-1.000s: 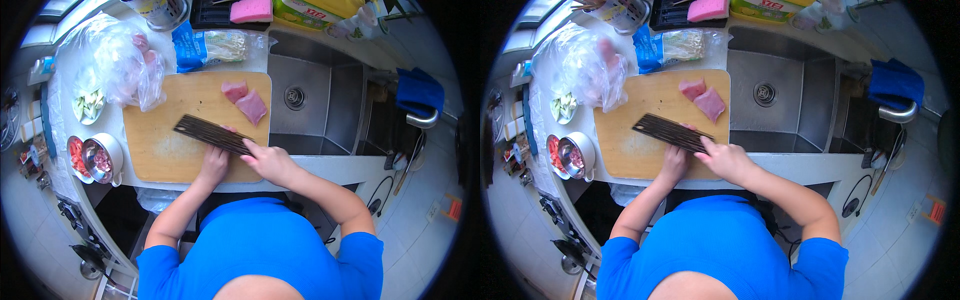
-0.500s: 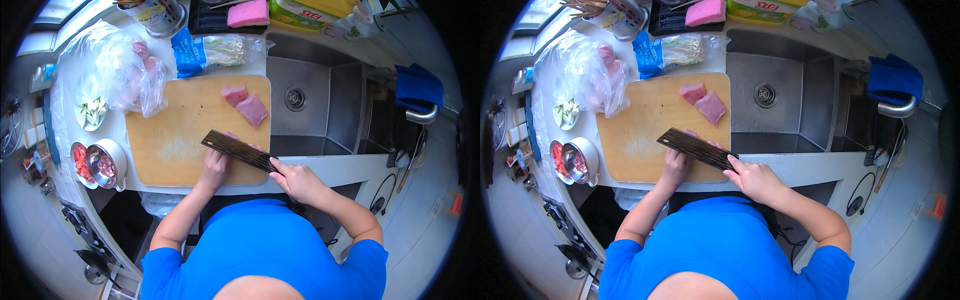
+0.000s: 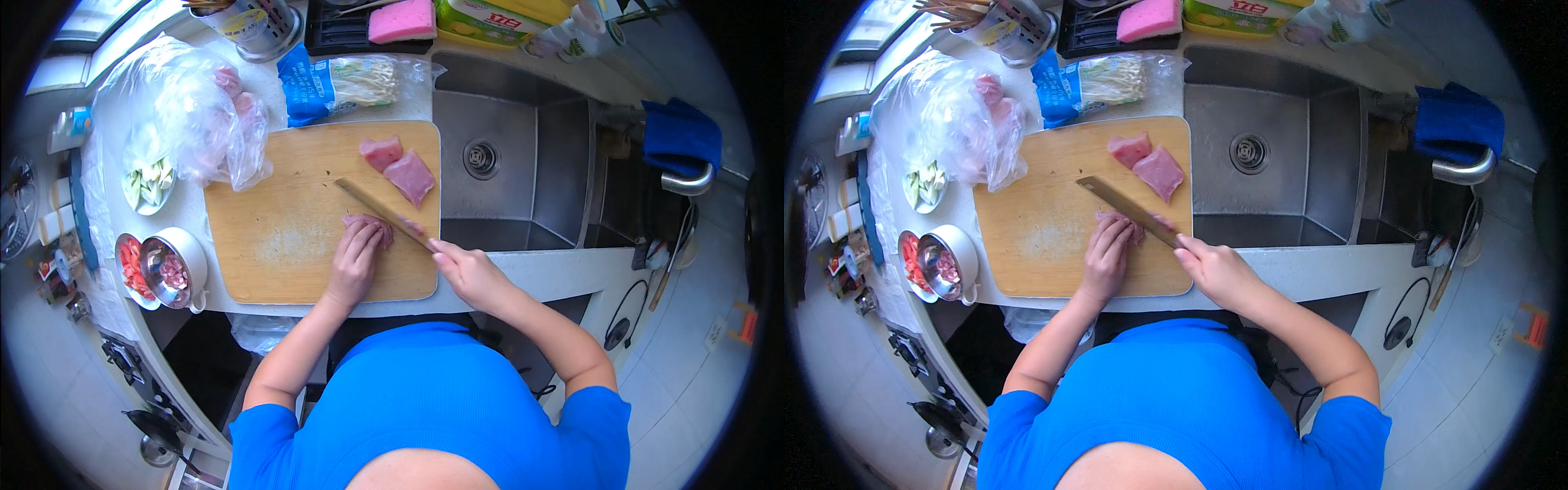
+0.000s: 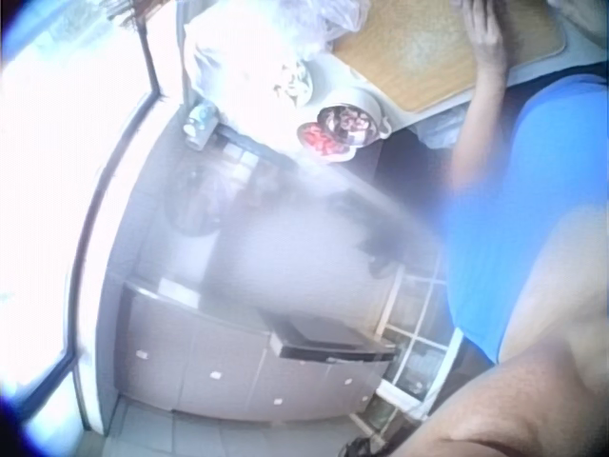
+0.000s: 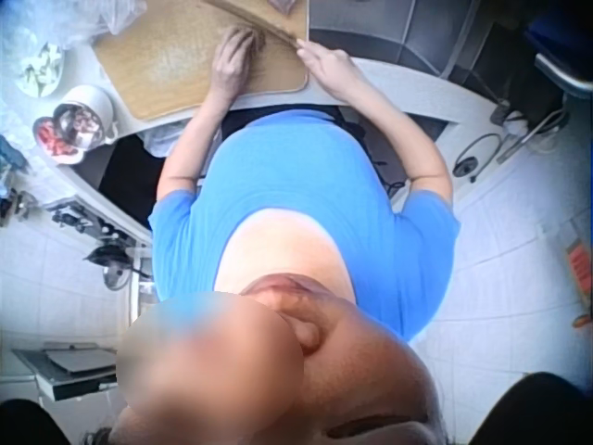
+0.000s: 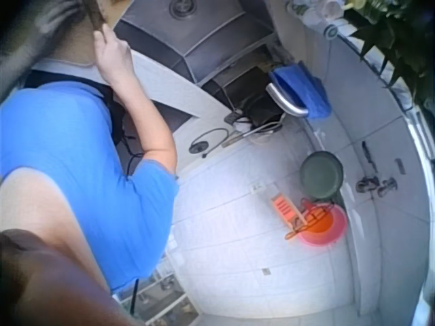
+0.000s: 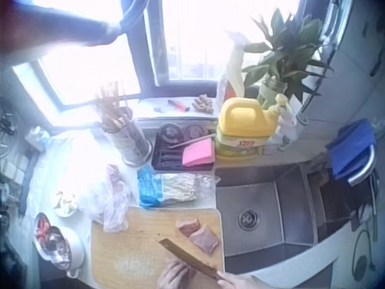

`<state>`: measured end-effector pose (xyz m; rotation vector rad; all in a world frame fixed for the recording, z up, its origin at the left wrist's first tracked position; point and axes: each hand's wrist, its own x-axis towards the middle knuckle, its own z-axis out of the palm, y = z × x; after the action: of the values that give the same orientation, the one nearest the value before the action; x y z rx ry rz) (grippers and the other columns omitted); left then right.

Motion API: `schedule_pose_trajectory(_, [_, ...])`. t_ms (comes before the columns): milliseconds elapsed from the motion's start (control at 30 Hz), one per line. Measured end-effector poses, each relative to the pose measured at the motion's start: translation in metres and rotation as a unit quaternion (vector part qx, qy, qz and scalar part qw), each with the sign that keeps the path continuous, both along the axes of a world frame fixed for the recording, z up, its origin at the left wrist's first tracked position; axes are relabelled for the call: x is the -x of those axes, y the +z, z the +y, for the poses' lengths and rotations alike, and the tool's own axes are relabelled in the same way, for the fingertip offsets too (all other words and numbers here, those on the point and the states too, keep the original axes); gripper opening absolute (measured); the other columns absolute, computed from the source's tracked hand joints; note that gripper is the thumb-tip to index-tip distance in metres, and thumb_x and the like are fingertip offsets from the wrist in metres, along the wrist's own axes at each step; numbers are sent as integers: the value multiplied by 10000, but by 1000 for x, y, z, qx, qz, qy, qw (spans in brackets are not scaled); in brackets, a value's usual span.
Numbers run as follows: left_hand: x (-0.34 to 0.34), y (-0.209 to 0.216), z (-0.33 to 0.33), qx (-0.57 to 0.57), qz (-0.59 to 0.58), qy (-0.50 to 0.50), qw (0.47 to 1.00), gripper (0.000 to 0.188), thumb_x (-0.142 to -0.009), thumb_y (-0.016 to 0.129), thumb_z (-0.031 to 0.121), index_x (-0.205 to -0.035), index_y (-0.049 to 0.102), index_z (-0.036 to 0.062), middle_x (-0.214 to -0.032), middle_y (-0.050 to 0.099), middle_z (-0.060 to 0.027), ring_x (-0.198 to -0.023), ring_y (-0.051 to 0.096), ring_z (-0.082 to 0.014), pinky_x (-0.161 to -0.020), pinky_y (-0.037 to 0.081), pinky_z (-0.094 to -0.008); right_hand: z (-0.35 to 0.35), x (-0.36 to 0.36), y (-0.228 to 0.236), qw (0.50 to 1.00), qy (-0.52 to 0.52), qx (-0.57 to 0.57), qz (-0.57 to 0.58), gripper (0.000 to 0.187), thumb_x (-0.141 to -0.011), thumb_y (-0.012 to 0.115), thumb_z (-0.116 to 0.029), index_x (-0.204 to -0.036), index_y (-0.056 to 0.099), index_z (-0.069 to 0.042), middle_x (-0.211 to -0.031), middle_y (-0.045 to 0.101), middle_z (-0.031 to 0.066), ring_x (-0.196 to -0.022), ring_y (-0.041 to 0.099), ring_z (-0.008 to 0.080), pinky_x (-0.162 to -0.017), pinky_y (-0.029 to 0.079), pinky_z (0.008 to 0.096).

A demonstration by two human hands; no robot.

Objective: The person slices a piece of raw meat into thin strips on a wooden cutting board using a cleaver. The person then dices the strips into small cubes and transfers them into a metal bowl. The person repeats the slicing and dicing process with another piece of meat.

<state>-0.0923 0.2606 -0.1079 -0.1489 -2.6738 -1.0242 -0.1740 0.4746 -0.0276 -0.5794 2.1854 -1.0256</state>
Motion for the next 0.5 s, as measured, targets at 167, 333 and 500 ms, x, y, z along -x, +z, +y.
schedule_pose_trajectory(167, [-3, -4, -1, -23, 21, 8, 999, 284, -695, 670, -97, -975, 666, -55, -1039, 638, -175, -1035, 610, -364, -909, 512, -431, 12, 1, 44, 991, 79, -98, -47, 423, -990, 503, -296, -1256, 555, 28, -1003, 662, 272, -874, 663, 419, -779, 545, 442])
schedule_pose_trajectory(333, [-2, -6, 0, -13, 20, 0, 1000, 307, -664, 671, -80, -970, 665, -55, -1043, 643, -182, -1000, 614, -380, -875, 519, -446, 12, 1, 38, 988, 111, -109, -8, 414, -971, 529, -313, -1220, 568, 16, -795, 664, 244, -709, 663, 413, -638, 545, 468])
schedule_pose_trajectory(500, [-6, -9, 2, 9, -1, -6, 1000, 328, -701, 657, -41, -1028, 655, -56, -1092, 637, -194, -1040, 613, -377, -914, 503, -454, -43, 13, -1, 989, 125, -69, 40, 392, -951, 561, -312, -1207, 584, -16, -797, 666, 235, -711, 661, 406, -633, 542, 474])
